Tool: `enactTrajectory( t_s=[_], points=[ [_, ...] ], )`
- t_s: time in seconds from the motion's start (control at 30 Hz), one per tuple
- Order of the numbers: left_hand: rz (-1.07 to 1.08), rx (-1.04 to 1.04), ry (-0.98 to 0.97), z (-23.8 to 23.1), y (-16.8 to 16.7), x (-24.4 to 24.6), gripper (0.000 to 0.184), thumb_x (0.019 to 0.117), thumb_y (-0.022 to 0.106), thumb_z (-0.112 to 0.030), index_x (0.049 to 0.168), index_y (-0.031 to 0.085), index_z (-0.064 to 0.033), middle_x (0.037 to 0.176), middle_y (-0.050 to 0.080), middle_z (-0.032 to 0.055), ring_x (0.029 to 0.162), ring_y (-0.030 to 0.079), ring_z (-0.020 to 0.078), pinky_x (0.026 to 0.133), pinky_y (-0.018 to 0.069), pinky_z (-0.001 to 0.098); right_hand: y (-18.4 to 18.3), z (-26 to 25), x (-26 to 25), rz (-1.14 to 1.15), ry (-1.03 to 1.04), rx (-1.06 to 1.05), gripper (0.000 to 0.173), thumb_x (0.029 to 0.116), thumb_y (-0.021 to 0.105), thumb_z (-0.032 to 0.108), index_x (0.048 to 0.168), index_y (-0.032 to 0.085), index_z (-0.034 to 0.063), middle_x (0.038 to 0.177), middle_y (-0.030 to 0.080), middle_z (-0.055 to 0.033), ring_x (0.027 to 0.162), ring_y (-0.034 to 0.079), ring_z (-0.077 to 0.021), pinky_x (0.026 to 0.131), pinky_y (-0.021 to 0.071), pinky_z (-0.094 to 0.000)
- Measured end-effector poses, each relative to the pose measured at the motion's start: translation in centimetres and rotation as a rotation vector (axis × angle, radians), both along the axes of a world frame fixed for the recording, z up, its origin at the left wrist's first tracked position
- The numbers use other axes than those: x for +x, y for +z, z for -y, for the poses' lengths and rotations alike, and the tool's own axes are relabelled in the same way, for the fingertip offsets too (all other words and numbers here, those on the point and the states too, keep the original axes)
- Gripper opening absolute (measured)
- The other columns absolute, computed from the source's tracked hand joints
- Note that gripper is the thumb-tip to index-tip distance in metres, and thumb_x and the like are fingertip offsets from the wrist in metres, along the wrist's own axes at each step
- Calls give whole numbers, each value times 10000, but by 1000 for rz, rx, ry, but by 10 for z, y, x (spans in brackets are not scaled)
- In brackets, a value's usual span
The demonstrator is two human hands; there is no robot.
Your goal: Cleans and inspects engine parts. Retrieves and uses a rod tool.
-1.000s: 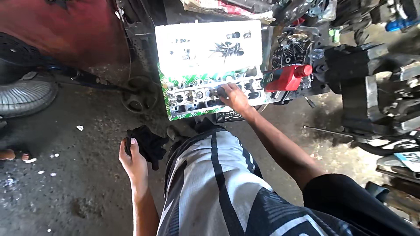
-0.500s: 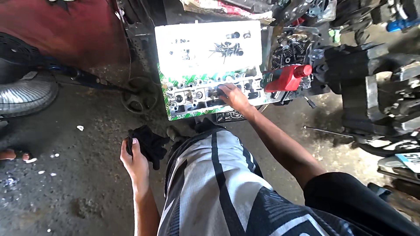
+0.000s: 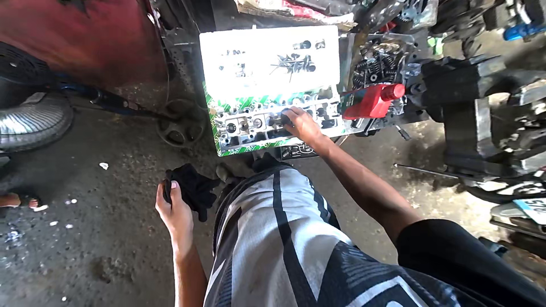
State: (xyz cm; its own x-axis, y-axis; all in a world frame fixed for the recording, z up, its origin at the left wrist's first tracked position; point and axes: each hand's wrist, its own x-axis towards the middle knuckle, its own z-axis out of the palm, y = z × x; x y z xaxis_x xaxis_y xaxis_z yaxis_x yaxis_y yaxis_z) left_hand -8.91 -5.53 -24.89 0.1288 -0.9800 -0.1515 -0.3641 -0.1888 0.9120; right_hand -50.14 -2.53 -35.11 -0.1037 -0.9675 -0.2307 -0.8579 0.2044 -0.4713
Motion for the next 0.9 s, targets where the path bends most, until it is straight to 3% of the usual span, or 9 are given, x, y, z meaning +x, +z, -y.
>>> enactTrajectory(
  t_s=[0.17,0.3,0.37,0.47,0.53,0.6,0.67,0.8,0.9],
  points=[
    [-10,-6,7,1,0,-2,367,1074,467,-189,1307,524,90,1141,653,40,1029,626,-37,950,524,193,-4,1,-7,18,110,-47,319,918,712,36,1231,673,-15,1234,662,-215,1179,636,-392,1048,510,-500],
    [18,51,46,-1,4,-3,479,1071,491,-215,1404,445,127,1298,611,156,1142,603,-6,1012,493,201,14,-6,10,-6,-16,-20,481,862,808,82,1307,636,15,1291,625,-227,1209,605,-432,1024,516,-563],
    [32,47,64,-1,6,-2,471,1069,487,-212,1394,449,126,1287,612,152,1138,605,-9,1012,494,198,20,-16,22,-77,-70,-86,388,886,735,45,1268,669,20,1307,613,-225,1228,578,-438,1023,498,-580],
    [-30,46,98,-3,4,4,515,1073,468,-202,1470,356,106,1389,540,172,1231,565,62,1067,472,259,8,-31,27,-202,-57,-8,293,895,655,41,1164,751,106,1476,523,-214,1370,458,-454,1087,357,-679],
    [-221,76,141,-2,7,2,478,1082,409,-219,1492,315,6,1353,551,66,1201,582,73,1035,512,301,18,-30,16,-204,-81,-29,307,909,646,93,1187,756,162,1497,512,-183,1376,455,-439,1082,355,-681],
    [-498,152,176,-5,19,0,425,1089,373,-374,1432,430,-129,1248,655,-14,1130,653,86,970,573,339,43,-12,-9,-170,-191,-159,292,938,657,169,1214,745,126,1443,551,-208,1311,502,-458,1027,391,-688],
    [-761,185,119,-4,30,1,442,1009,508,-544,1259,616,-196,1143,735,-18,1073,700,106,917,603,353,56,19,-47,-174,-343,-258,290,956,635,214,1200,738,97,1364,604,-200,1263,534,-441,1018,401,-656],
    [-919,153,90,-7,36,9,268,870,707,-424,1038,751,-220,974,767,-36,913,730,68,789,621,289,33,86,-133,-123,-526,30,318,959,610,133,1254,694,52,1327,614,-231,1257,570,-431,1039,466,-615],
    [-1043,84,54,-19,43,19,256,904,663,-359,1022,780,-164,1020,771,6,981,727,105,867,604,323,0,121,-166,-22,-534,374,371,984,620,192,1301,642,0,1319,627,-278,1258,590,-455,1027,466,-662]
  ],
)
